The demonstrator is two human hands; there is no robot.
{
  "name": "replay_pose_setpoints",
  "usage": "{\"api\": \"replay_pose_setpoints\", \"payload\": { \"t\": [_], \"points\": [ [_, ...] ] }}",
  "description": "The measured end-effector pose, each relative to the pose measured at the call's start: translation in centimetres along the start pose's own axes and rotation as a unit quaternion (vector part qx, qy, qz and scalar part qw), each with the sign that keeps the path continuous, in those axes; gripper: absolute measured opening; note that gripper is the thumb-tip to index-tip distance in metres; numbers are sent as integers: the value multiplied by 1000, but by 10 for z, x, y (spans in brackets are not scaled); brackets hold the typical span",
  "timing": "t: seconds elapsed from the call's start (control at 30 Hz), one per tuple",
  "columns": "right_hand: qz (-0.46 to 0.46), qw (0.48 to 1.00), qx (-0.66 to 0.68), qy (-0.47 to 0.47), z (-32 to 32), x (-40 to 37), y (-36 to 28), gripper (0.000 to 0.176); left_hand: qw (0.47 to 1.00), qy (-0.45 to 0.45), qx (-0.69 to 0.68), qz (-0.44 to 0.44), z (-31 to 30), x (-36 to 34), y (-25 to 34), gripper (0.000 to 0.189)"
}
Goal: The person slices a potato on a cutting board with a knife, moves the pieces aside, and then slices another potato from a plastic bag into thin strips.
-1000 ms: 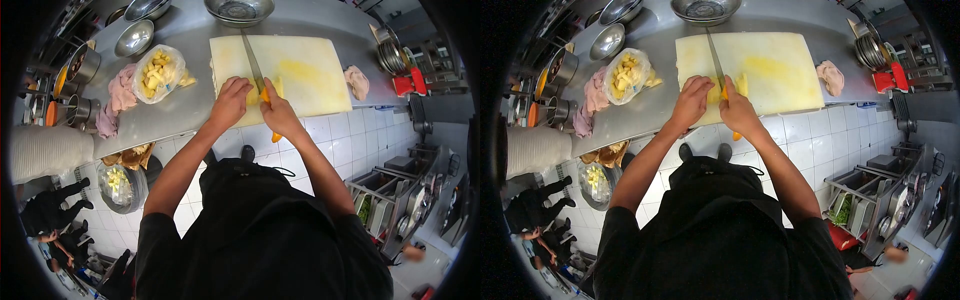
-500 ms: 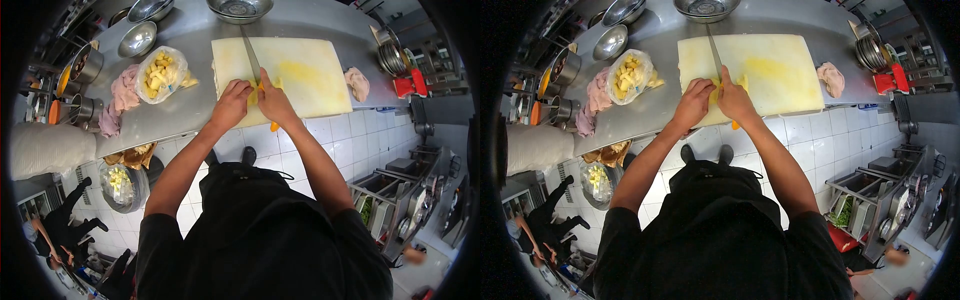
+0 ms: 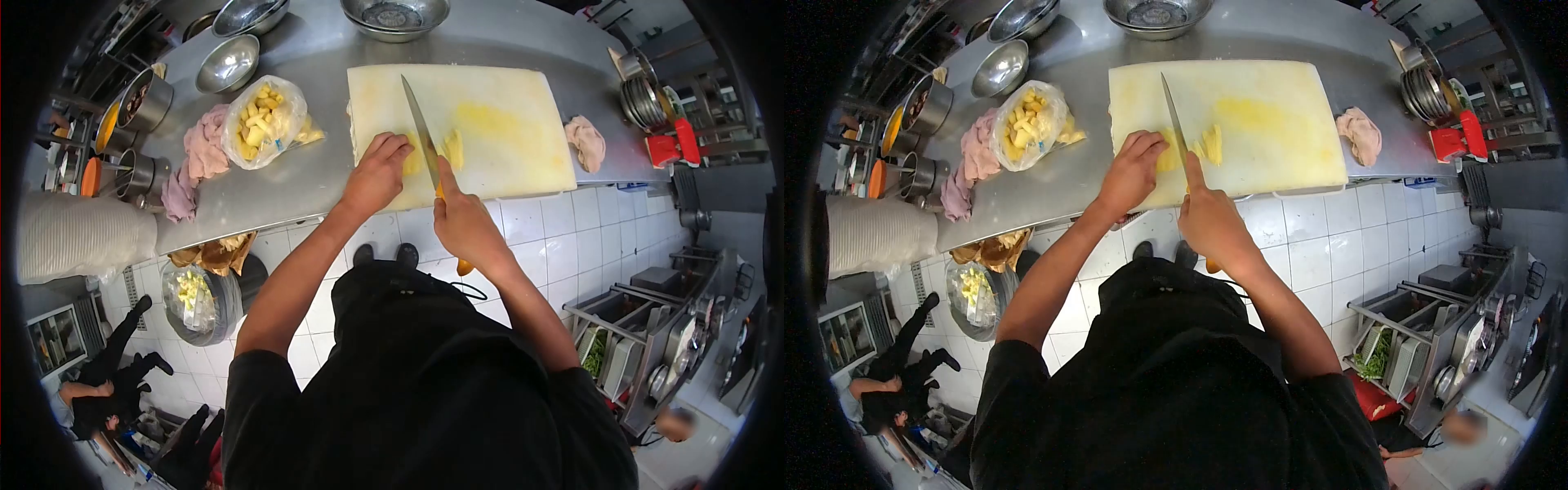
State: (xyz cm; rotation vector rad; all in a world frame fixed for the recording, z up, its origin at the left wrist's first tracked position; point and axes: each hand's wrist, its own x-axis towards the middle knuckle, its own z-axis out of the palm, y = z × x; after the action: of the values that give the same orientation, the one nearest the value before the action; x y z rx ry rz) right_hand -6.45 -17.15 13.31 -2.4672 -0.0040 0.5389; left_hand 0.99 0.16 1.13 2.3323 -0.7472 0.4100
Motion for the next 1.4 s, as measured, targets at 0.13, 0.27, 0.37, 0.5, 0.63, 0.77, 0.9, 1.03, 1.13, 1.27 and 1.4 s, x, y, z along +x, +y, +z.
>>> {"api": "replay_pose_setpoints", "payload": {
  "t": [0.13, 0.27, 0.37, 0.5, 0.63, 0.77, 0.9, 1.03, 1.13, 1.27, 1.4],
  "points": [
    [-7, 999, 8, 48, 31, 33, 19, 72, 1000, -6, -5, 5, 1, -2, -2, 36],
    [-24, 997, 7, 75, 27, 68, 25, 72, 1000, -6, -9, 16, 4, -1, -4, 39],
    [-7, 998, 3, 57, 12, 54, 9, 73, 999, 7, -24, 21, 3, -2, -4, 40],
    [21, 999, -15, 33, 9, 16, 0, 73, 999, 12, -11, 29, 1, -2, -3, 38],
    [14, 998, -15, 66, 34, 15, 11, 74, 999, 16, -22, 28, 5, -3, -4, 36],
    [-29, 995, 5, 98, 43, 55, 22, 75, 999, 18, -22, 34, 3, -1, -4, 37],
    [-26, 996, -7, 79, 23, 56, 11, 75, 999, 11, -24, 26, 3, 0, -5, 39],
    [-12, 998, -30, 56, 20, 17, 5, 77, 999, 5, -31, 15, 1, -4, -2, 39],
    [-21, 996, -37, 80, 41, 33, 16, 78, 1000, 4, -28, 6, 2, -3, -2, 40],
    [-32, 997, 2, 75, 36, 61, 13, 77, 999, 15, -30, 17, 1, -3, -3, 41],
    [2, 999, 14, 41, 15, 43, 2, 76, 999, 3, -30, 14, 0, -3, -2, 40]
  ]
}}
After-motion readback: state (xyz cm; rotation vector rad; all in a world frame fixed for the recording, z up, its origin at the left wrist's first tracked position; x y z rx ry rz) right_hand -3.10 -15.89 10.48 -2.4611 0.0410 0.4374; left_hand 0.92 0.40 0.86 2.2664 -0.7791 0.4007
